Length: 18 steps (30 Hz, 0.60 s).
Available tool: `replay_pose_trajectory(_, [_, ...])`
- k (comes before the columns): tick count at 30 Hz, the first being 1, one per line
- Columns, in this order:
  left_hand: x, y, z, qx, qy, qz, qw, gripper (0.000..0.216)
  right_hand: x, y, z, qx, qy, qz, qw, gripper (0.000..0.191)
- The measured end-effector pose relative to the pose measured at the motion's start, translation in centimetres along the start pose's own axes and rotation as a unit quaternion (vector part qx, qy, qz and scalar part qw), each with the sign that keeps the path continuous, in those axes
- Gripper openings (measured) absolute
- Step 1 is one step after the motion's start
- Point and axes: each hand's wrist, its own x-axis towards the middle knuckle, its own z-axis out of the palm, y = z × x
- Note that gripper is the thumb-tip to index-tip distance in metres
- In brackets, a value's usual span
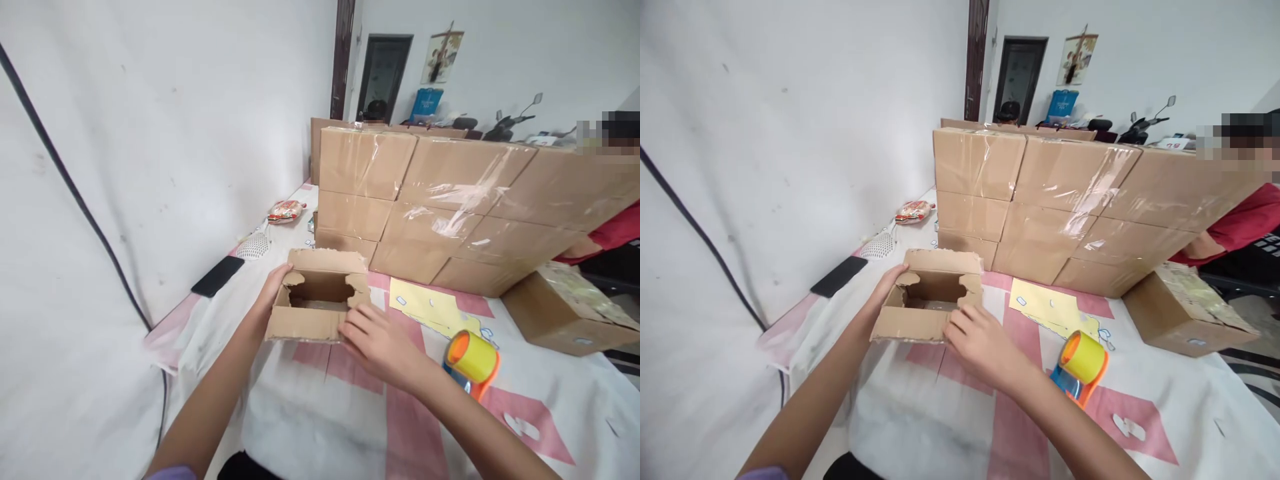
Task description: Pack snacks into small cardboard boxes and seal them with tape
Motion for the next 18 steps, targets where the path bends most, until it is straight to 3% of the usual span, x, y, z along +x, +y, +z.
replay_pose_trajectory(2, [0.8,-0.5,0.3,-0.001,-0.019,-0.019,1.0,0.045,-0.9,-0.6,0.2,0.042,-0.004,-0.01,0.999,0.018])
replay_pose_trajectory(4, [1.6,-0.9,0.9,-0.003,-0.037,-0.041,0.998,0.052,-1.4,-0.2,0.2,0.119,0.032,0.018,0.992,0.017])
replay_pose_trajectory(6, [2.3,-0.9,1.3,-0.005,-0.05,-0.057,0.997,0.055,-1.5,1.1,0.0,0.197,0.099,0.076,0.972,0.02])
replay_pose_trajectory(8, [2.8,-0.3,1.2,0.007,-0.048,-0.051,0.998,0.055,-1.3,3.1,-0.5,0.23,0.126,0.115,0.958,0.024])
replay_pose_trajectory(11, [2.3,1.6,-0.3,0.101,0.016,0.026,0.994,0.055,-0.7,5.5,-1.3,0.188,0.048,0.092,0.977,0.024])
replay_pose_trajectory(13, [1.2,3.1,-1.4,0.201,0.041,0.081,0.975,0.058,-0.3,6.2,-1.5,0.142,-0.017,0.074,0.987,0.028])
replay_pose_trajectory(15, [-0.1,3.9,-1.7,0.301,0.012,0.086,0.95,0.071,0.1,6.0,-1.4,0.113,-0.057,0.06,0.99,0.034])
replay_pose_trajectory(18, [-1.6,4.1,-0.5,0.448,-0.037,0.052,0.892,0.085,0.7,5.3,-0.6,0.097,-0.066,0.032,0.993,0.037])
